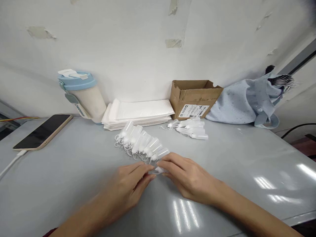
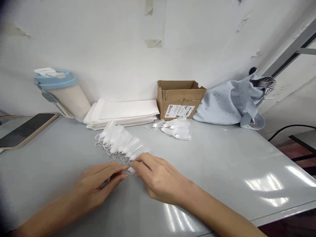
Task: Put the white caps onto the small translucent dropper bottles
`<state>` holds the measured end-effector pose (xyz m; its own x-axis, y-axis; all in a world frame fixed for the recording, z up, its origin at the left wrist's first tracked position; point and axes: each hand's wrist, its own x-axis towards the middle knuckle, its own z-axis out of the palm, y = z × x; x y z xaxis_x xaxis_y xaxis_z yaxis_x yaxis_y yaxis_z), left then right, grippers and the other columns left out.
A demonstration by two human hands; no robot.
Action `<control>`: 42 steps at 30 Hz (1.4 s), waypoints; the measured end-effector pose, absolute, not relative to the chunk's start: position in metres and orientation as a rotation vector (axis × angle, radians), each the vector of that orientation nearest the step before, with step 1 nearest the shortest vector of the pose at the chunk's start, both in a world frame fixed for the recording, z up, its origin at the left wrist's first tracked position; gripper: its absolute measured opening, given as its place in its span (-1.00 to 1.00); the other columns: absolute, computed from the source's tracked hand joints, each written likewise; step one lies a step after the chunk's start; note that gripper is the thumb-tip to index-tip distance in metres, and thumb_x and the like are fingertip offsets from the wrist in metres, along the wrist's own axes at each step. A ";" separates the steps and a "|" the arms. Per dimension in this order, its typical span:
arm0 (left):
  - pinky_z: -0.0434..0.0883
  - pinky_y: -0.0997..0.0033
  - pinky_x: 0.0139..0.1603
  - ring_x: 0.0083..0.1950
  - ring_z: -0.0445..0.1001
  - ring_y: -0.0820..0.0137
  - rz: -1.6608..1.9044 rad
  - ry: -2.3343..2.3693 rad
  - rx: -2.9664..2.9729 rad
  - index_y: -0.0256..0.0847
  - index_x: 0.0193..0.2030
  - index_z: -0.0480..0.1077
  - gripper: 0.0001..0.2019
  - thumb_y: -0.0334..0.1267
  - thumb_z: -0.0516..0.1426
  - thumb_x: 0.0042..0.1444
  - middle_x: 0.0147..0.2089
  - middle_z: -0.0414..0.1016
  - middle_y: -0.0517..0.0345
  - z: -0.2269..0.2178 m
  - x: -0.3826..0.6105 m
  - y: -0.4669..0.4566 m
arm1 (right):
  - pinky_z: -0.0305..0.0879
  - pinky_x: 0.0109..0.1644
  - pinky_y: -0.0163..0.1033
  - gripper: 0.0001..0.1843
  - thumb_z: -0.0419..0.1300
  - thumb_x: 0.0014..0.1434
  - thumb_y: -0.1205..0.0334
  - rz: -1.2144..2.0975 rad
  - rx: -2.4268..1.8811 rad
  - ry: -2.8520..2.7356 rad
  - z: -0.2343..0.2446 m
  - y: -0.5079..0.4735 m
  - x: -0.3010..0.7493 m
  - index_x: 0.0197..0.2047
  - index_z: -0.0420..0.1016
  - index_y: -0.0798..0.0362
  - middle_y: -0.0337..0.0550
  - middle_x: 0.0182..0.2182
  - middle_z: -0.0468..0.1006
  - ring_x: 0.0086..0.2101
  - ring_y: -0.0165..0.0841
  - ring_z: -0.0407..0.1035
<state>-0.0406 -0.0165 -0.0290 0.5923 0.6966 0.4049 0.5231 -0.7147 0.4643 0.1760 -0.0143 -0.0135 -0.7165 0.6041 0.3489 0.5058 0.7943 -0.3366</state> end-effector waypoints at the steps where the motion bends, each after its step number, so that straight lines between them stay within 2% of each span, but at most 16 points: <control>1: 0.31 0.54 -0.49 -0.53 0.35 0.49 0.852 1.012 2.533 -0.23 -0.12 0.36 -0.87 -0.33 0.02 0.25 -0.47 0.43 0.24 -0.028 -0.041 -0.016 | 0.39 -0.28 -0.25 -0.71 -0.05 0.23 0.49 0.284 -0.836 -2.524 -0.013 -0.013 0.177 -0.01 0.34 0.23 0.05 -0.23 0.45 -0.29 -0.31 0.35; 6: 0.31 0.56 -0.50 -0.55 0.34 0.52 0.935 1.050 2.543 -0.24 -0.15 0.37 -0.89 -0.35 0.05 0.24 -0.46 0.44 0.25 -0.025 -0.042 -0.013 | 0.39 -0.26 -0.25 -0.74 -0.05 0.27 0.44 0.267 -0.822 -2.484 -0.011 -0.009 0.179 -0.01 0.34 0.20 0.06 -0.22 0.45 -0.27 -0.31 0.37; 11: 0.27 0.55 -0.50 -0.53 0.33 0.51 0.905 0.991 2.513 -0.19 -0.22 0.35 -0.88 -0.42 0.01 0.24 -0.47 0.40 0.27 -0.027 -0.042 -0.014 | 0.40 -0.25 -0.24 -0.71 -0.06 0.24 0.49 0.296 -0.819 -2.509 -0.012 -0.011 0.178 -0.01 0.35 0.22 0.08 -0.22 0.44 -0.26 -0.30 0.36; 22: 0.30 0.48 -0.43 -0.45 0.37 0.47 0.851 0.923 2.564 -0.17 -0.13 0.29 -0.85 -0.47 -0.01 0.23 -0.40 0.41 0.24 -0.036 -0.043 -0.020 | 0.39 -0.18 -0.25 -0.61 -0.06 0.10 0.63 0.306 -0.791 -2.520 -0.016 -0.016 0.174 -0.03 0.36 0.24 0.06 -0.23 0.42 -0.25 -0.31 0.31; 27: 0.31 0.47 -0.44 -0.46 0.38 0.45 0.834 0.917 2.572 -0.18 -0.16 0.29 -0.86 -0.47 -0.02 0.24 -0.41 0.41 0.23 -0.037 -0.042 -0.019 | 0.39 -0.18 -0.24 -0.61 -0.07 0.09 0.64 0.316 -0.785 -2.513 -0.017 -0.016 0.173 -0.04 0.36 0.28 0.09 -0.23 0.42 -0.25 -0.30 0.30; 42: 0.35 0.47 -0.44 -0.45 0.44 0.44 0.845 0.927 2.635 -0.17 -0.15 0.30 -0.84 -0.45 -0.04 0.25 -0.38 0.46 0.20 -0.039 -0.041 -0.022 | 0.39 -0.16 -0.21 -0.63 -0.07 0.12 0.61 0.365 -0.783 -2.526 -0.021 -0.016 0.171 -0.05 0.35 0.24 0.09 -0.22 0.43 -0.25 -0.30 0.30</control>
<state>-0.0413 -0.0216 -0.0389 0.6348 0.6308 0.4462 0.5026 -0.7757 0.3816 0.1714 -0.0163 -0.0210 -0.7284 0.5865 0.3542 0.4623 0.8022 -0.3778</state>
